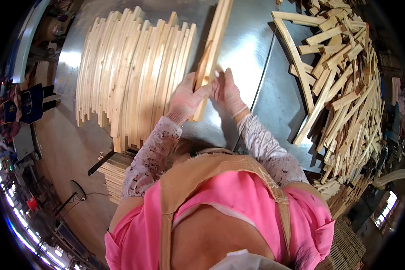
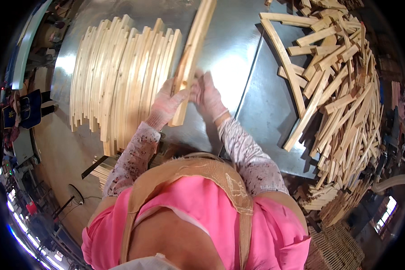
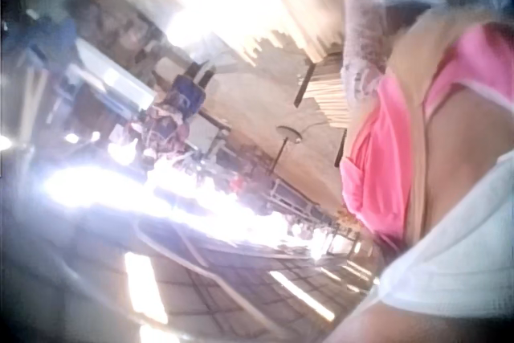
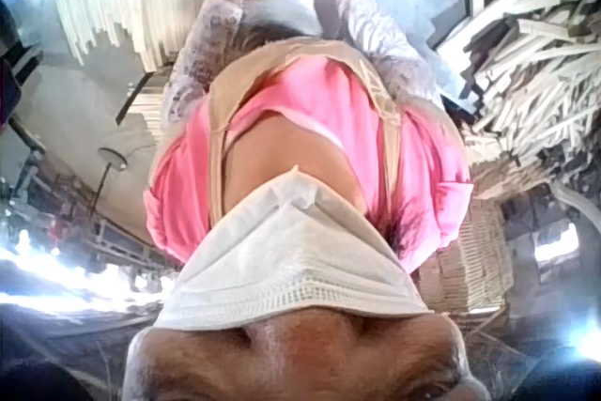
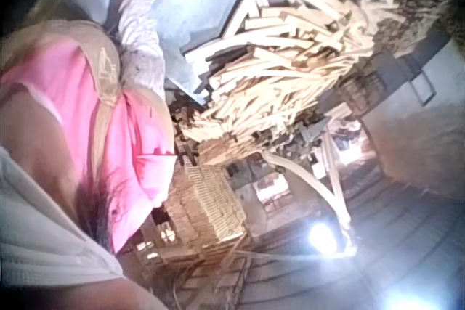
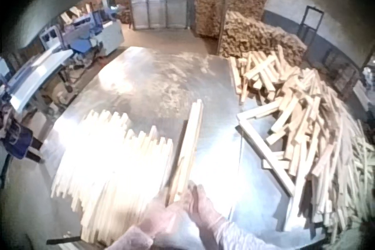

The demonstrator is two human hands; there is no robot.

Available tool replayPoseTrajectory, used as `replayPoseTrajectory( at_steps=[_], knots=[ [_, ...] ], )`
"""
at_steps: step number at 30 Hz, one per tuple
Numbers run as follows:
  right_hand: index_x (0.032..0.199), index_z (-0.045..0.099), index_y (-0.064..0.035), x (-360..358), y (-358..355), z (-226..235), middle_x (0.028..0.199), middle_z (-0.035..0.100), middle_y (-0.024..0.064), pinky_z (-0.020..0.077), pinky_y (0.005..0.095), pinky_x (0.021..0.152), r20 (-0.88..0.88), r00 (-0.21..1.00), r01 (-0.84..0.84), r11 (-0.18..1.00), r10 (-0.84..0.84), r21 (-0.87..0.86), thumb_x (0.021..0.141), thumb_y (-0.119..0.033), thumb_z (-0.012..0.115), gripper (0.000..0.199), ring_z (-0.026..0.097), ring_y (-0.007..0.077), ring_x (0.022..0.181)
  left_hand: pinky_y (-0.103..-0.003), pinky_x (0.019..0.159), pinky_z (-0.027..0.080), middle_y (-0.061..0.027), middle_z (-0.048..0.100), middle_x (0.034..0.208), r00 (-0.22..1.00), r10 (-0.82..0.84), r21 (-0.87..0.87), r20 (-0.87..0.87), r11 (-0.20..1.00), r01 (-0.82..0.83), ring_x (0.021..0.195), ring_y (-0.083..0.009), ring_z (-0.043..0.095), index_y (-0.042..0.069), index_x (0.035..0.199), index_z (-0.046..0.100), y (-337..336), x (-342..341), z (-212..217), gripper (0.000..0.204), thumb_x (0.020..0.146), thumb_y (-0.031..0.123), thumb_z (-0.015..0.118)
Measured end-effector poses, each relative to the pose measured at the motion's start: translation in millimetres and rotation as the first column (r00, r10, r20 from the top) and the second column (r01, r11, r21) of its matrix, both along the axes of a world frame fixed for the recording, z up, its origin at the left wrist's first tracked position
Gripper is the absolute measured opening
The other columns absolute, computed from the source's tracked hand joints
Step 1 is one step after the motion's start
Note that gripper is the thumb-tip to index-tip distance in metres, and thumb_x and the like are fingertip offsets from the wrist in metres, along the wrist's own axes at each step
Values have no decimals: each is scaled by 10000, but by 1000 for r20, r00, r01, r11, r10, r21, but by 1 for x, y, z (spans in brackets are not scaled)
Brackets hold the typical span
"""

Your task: The person sorts and stacks thin wooden strips on a metal table. They pick up strips from a disorganized pile, align them, and place them into a neat stack.

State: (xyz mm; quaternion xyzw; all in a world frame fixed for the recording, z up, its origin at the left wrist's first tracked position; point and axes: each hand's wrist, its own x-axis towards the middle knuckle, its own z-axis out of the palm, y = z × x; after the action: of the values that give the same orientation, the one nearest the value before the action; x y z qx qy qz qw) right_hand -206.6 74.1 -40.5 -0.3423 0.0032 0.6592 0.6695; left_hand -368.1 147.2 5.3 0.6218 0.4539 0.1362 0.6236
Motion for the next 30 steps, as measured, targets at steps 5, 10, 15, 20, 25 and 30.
replayPoseTrajectory(
  at_steps=[5,10,15,20,25,30],
  knots=[
    [1230,661,51,30,-8,7,998,720,133,629,350,758,394,919,95,951,30,-294,946,-168,776,376,719,234,851,-451,850,542,-189,713,975,887,-191,208,-421,931,299,946,-359,699,36,1067,685,-24,32,-28,506,1069,526,559],
    [1234,622,79,60,-42,-1,980,698,157,660,392,719,142,990,21,954,22,-298,976,-166,712,366,721,250,764,-421,789,583,-141,716,1082,914,221,236,341,921,-311,898,-290,698,72,1043,687,-56,-26,-36,166,1073,219,615],
    [1253,606,120,79,-67,-11,1040,707,219,659,460,792,-271,962,-4,985,-44,-172,982,-284,684,493,735,328,879,-326,634,500,-66,708,801,725,677,178,-126,735,-655,714,-141,628,23,860,692,-112,-228,4,329,1103,235,624],
    [1286,596,105,70,-61,-25,1114,735,245,654,495,841,-242,969,-76,994,55,-77,991,-452,691,638,753,338,896,-354,829,533,-85,686,1056,154,-720,-647,-677,682,342,955,-208,655,88,1274,624,-250,-401,50,344,1101,380,570],
    [1325,549,27,44,-49,-22,1060,754,191,646,446,810,142,980,-100,963,138,-249,1044,-472,667,585,756,312,866,-423,984,571,-184,757,1232,563,-434,-253,-703,893,373,1145,-311,732,111,1519,563,-189,-253,62,588,1041,445,633],
    [1198,651,63,-10,-37,-16,1020,772,150,614,400,837,486,781,-265,913,392,-310,1093,-478,580,555,735,243,921,-479,1087,493,-284,611,1433,933,-188,-51,-306,982,182,1269,-399,651,14,1532,465,-109,-58,50,870,853,436,810]
  ],
)
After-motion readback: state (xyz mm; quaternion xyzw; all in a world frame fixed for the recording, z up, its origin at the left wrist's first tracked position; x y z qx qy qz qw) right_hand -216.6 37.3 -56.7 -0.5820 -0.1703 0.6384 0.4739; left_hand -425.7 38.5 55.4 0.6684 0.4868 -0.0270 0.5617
